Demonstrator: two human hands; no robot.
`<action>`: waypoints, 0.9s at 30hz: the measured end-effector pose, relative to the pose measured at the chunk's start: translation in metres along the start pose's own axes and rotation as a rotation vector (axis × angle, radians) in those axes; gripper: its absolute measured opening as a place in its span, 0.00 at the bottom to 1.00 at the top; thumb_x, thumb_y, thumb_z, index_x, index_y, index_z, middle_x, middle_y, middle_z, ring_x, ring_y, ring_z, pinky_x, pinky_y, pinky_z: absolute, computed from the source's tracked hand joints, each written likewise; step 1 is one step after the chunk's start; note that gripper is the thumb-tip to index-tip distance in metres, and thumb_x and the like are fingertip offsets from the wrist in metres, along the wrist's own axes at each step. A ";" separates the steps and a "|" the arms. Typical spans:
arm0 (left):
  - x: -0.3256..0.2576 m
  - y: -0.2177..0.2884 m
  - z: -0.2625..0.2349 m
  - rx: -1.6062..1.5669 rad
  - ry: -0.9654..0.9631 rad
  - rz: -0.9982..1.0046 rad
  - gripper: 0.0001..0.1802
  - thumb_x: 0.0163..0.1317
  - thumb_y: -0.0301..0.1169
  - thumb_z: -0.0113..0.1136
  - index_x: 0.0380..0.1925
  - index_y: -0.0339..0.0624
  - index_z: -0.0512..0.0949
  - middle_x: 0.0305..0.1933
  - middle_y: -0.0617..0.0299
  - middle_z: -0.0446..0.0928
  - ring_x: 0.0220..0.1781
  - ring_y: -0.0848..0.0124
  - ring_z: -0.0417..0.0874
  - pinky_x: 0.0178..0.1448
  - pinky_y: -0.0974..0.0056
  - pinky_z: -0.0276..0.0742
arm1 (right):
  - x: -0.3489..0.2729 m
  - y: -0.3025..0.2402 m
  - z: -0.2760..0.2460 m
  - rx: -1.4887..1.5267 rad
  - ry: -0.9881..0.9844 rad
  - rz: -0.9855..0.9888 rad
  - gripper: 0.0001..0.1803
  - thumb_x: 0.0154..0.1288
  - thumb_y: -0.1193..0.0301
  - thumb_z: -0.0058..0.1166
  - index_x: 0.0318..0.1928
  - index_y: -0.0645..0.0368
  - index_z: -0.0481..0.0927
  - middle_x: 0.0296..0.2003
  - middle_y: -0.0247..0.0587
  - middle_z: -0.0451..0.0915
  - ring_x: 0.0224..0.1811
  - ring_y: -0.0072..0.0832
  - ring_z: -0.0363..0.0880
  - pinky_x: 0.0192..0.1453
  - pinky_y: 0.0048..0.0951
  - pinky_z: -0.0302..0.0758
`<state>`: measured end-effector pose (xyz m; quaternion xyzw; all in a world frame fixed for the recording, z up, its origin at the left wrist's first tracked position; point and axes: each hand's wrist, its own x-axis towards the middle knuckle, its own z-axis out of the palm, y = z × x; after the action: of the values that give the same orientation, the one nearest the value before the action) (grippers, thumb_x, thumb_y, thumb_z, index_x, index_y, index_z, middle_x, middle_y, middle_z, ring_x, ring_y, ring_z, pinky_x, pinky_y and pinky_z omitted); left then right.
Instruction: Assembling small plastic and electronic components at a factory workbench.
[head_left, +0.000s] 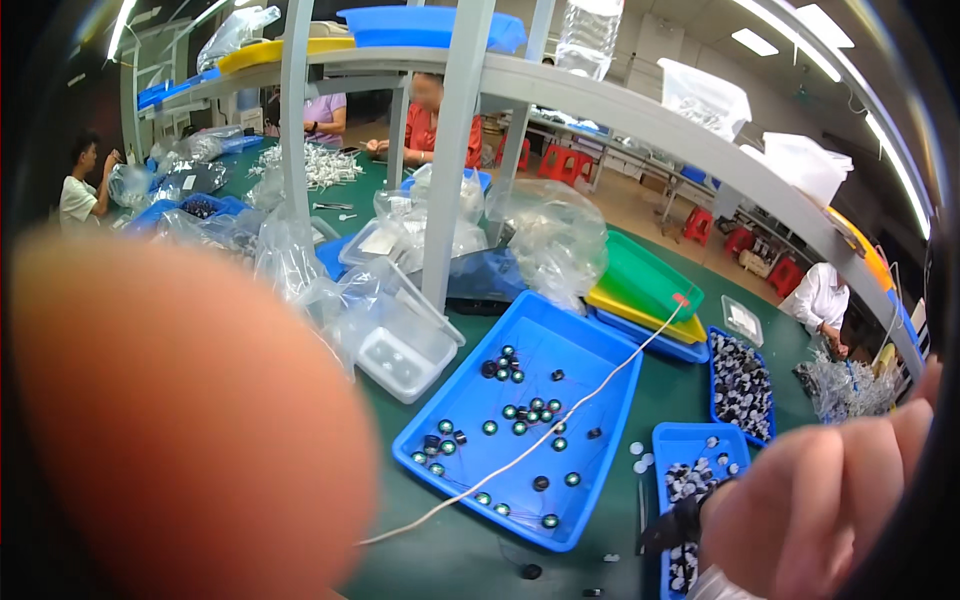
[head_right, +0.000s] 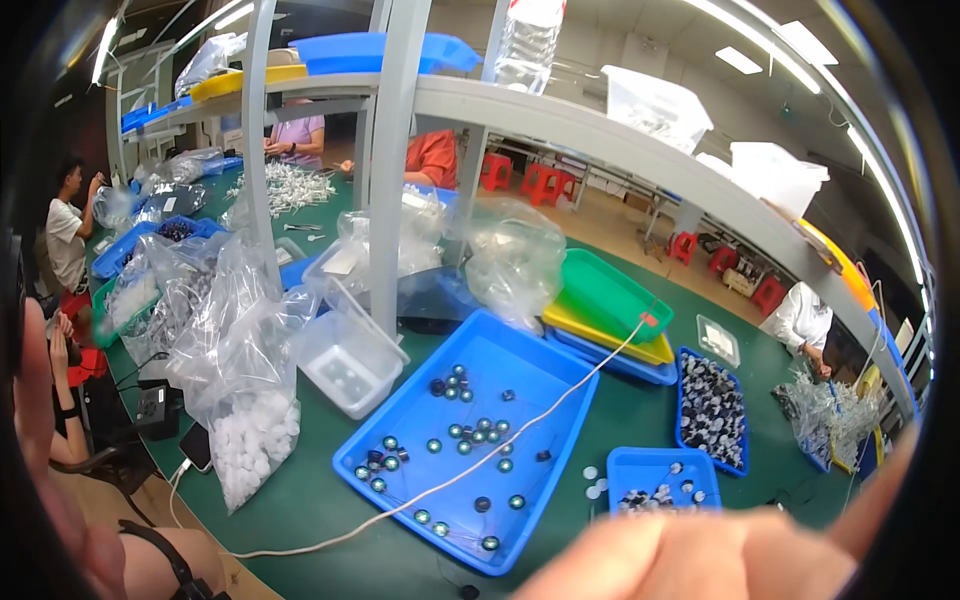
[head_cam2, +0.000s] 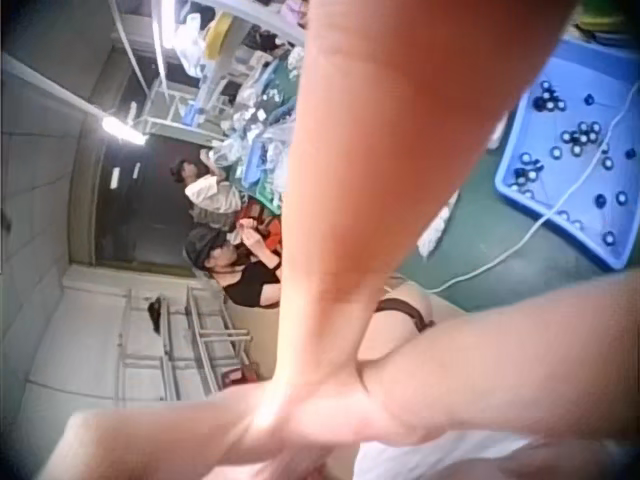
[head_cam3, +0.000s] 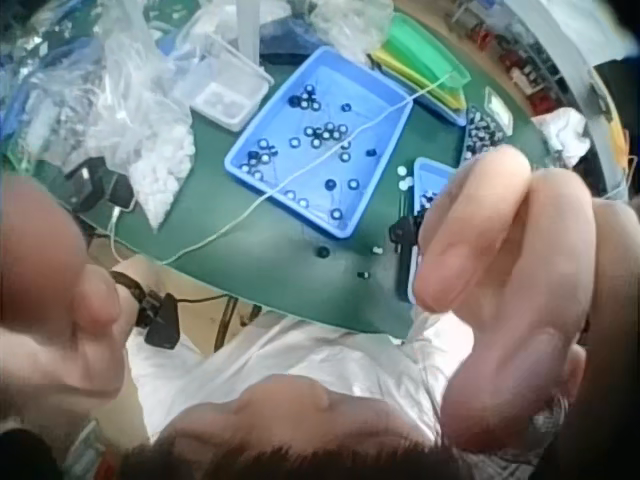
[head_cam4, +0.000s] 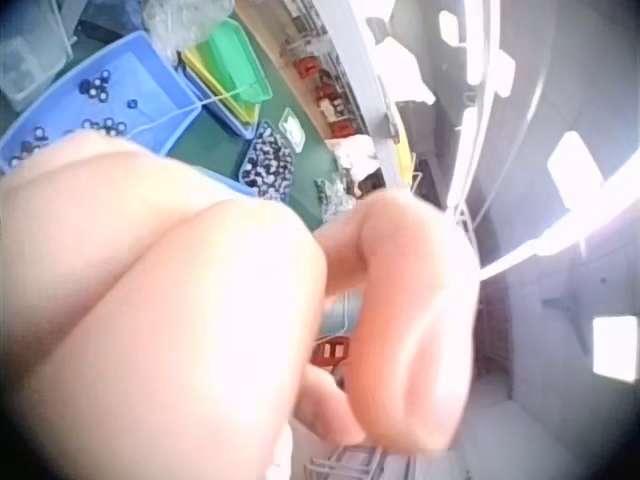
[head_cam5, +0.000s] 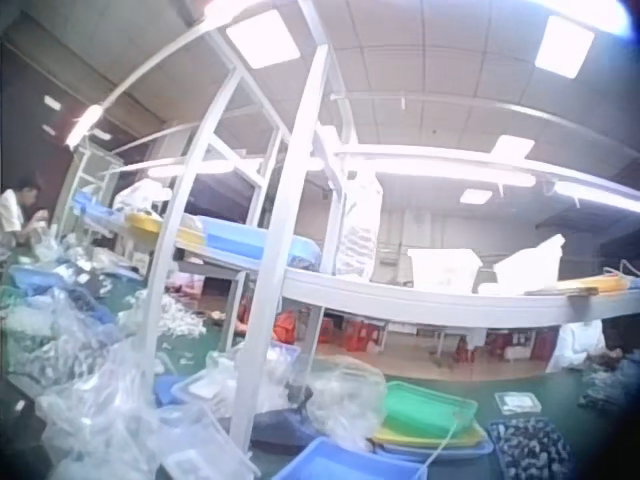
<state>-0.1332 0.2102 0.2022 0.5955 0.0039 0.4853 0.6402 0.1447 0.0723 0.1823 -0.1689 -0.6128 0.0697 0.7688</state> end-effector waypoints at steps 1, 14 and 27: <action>0.003 -0.003 -0.006 0.000 0.002 0.000 0.46 0.54 0.42 0.60 0.67 0.47 0.45 0.68 0.47 0.54 0.62 0.51 0.66 0.64 0.51 0.60 | 0.017 0.010 0.005 0.007 -0.035 0.051 0.07 0.64 0.72 0.43 0.36 0.64 0.69 0.22 0.45 0.78 0.22 0.31 0.78 0.29 0.26 0.75; 0.014 -0.023 -0.052 0.012 0.129 -0.084 0.43 0.56 0.43 0.59 0.65 0.46 0.47 0.66 0.47 0.56 0.59 0.52 0.67 0.61 0.52 0.62 | -0.025 0.351 -0.088 -1.010 -1.099 0.750 0.20 0.50 0.80 0.40 0.46 0.67 0.75 0.43 0.57 0.77 0.48 0.47 0.75 0.55 0.39 0.70; 0.010 -0.025 -0.063 0.027 0.220 -0.134 0.40 0.57 0.43 0.57 0.63 0.46 0.49 0.64 0.47 0.58 0.56 0.53 0.69 0.58 0.53 0.64 | -0.009 0.408 -0.144 -1.374 -1.106 0.435 0.31 0.50 0.79 0.49 0.59 0.54 0.66 0.58 0.44 0.68 0.62 0.41 0.64 0.60 0.43 0.65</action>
<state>-0.1495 0.2686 0.1703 0.5456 0.1202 0.5038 0.6589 0.3220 0.4253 0.0056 -0.6445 -0.7557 -0.0963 0.0650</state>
